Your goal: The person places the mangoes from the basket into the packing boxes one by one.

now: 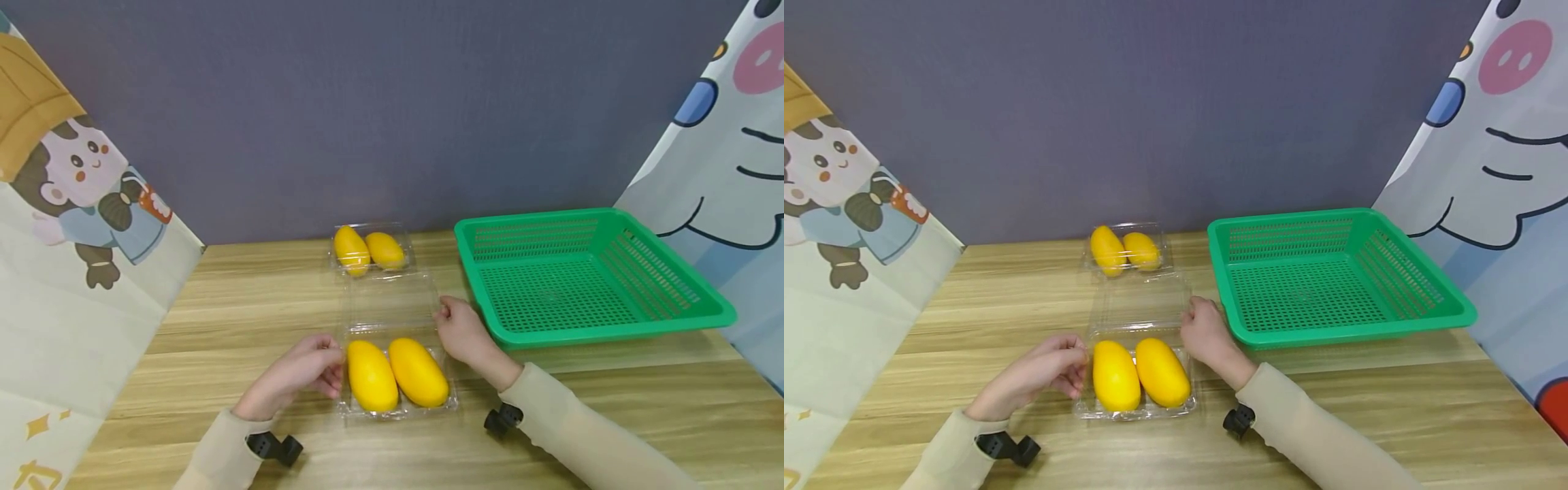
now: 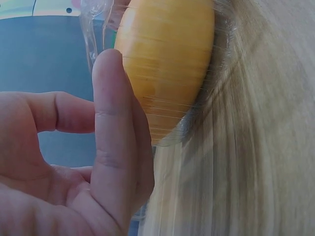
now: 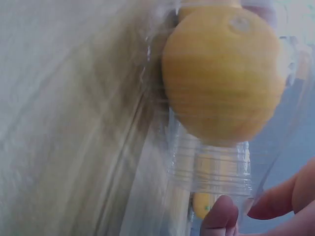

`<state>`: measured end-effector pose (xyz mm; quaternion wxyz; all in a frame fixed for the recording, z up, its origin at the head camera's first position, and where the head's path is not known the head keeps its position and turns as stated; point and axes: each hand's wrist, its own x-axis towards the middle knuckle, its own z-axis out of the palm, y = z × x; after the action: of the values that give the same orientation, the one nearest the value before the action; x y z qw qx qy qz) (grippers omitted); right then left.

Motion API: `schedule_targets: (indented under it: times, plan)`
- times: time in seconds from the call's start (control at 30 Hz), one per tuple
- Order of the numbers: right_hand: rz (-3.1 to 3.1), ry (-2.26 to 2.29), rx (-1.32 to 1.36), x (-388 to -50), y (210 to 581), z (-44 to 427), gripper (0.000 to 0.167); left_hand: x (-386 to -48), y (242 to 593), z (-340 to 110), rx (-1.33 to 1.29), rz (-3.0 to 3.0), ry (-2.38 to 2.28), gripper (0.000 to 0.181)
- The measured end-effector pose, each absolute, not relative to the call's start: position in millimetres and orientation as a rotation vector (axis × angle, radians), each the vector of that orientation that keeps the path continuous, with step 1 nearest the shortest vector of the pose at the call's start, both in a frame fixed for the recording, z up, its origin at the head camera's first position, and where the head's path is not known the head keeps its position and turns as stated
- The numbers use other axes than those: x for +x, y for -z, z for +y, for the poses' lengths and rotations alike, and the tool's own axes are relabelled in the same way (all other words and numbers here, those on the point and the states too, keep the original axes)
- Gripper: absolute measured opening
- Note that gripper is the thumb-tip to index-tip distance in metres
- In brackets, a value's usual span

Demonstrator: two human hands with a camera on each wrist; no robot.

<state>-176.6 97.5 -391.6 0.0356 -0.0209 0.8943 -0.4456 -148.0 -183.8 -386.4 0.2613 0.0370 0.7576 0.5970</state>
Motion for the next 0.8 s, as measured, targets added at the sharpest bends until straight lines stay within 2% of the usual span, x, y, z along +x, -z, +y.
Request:
schedule_targets:
  times: [0.3, 0.8]
  plan:
    - [2.432, 1.764, 0.163, -176.9, 391.3, 95.2, 0.041, -148.8, 383.9, -185.8, 0.107, 2.054, -1.597, 0.011]
    - [2.312, 1.919, 0.202, -175.4, 395.8, 94.8, 0.041, -150.3, 384.9, -190.6, 0.113, 2.039, -1.57, 0.009]
